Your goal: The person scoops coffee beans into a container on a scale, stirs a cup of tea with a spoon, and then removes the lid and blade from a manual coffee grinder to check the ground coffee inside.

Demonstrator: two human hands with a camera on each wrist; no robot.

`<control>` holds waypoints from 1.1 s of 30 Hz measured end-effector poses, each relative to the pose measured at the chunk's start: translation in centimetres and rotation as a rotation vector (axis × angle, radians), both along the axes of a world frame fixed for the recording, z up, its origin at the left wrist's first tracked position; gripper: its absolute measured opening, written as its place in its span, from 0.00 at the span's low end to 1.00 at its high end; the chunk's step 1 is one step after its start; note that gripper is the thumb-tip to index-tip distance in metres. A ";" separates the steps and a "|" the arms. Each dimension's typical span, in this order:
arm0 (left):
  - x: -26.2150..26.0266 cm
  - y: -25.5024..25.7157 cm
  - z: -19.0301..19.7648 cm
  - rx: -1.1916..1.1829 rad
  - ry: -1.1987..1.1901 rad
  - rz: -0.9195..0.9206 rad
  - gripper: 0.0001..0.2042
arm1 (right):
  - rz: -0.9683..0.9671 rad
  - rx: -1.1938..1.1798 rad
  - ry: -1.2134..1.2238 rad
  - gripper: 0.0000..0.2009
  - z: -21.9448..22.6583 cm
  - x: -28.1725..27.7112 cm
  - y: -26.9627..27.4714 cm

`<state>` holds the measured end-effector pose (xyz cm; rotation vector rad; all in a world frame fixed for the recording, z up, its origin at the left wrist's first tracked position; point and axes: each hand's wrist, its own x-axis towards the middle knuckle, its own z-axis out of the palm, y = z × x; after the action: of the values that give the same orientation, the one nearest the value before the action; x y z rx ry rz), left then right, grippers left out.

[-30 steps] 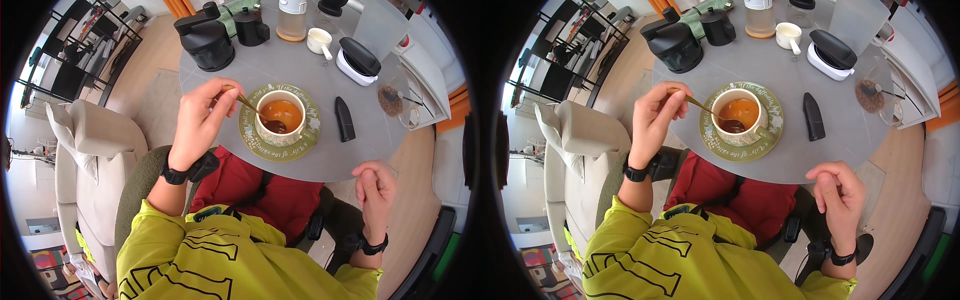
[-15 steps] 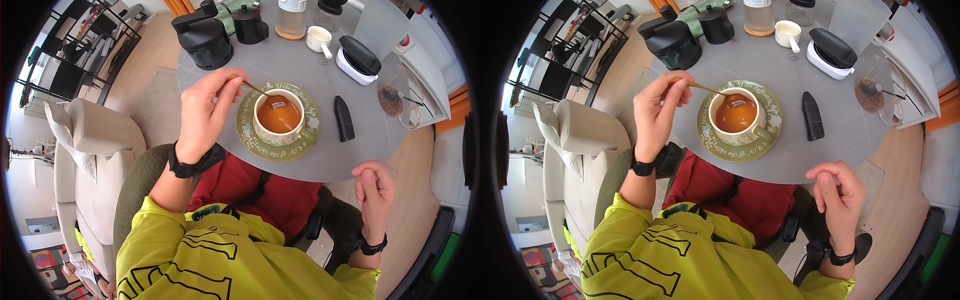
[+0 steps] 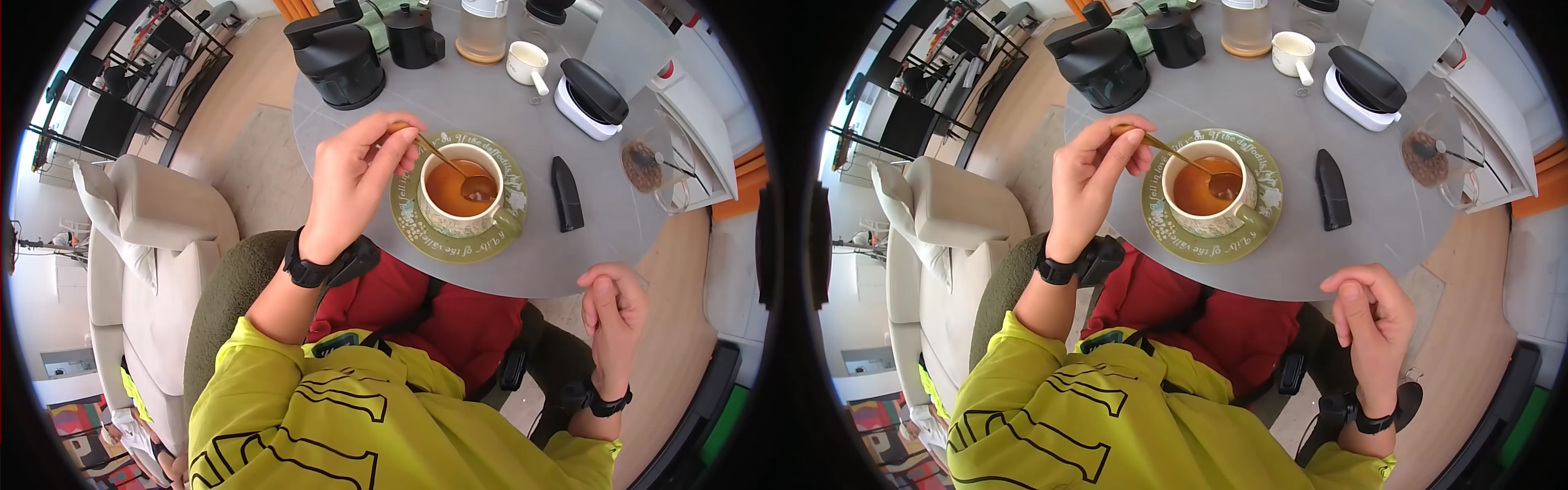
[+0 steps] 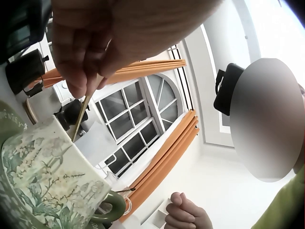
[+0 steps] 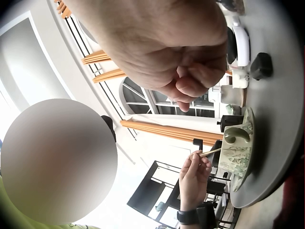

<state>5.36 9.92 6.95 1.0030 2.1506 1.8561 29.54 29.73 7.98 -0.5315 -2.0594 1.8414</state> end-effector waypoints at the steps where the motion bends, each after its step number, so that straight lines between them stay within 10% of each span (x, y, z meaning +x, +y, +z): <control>1: 0.0 0.1 0.1 -0.016 0.086 0.029 0.06 | -0.005 0.000 0.002 0.10 0.0 0.0 0.0; 9: -0.2 -1.8 1.4 -0.130 0.256 0.133 0.05 | 0.006 -0.003 0.017 0.10 -0.3 0.0 0.2; 22: 0.0 -0.7 0.5 -0.027 -0.247 -0.206 0.10 | 0.023 -0.007 0.012 0.09 -0.2 -0.1 0.0; 33: -0.4 -1.4 1.0 -0.094 0.143 0.013 0.08 | 0.024 -0.002 0.018 0.09 -0.3 -0.1 0.1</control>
<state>4.93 8.54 7.99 1.1352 2.3059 1.7187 29.47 29.80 7.69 -0.4909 -2.0611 1.8556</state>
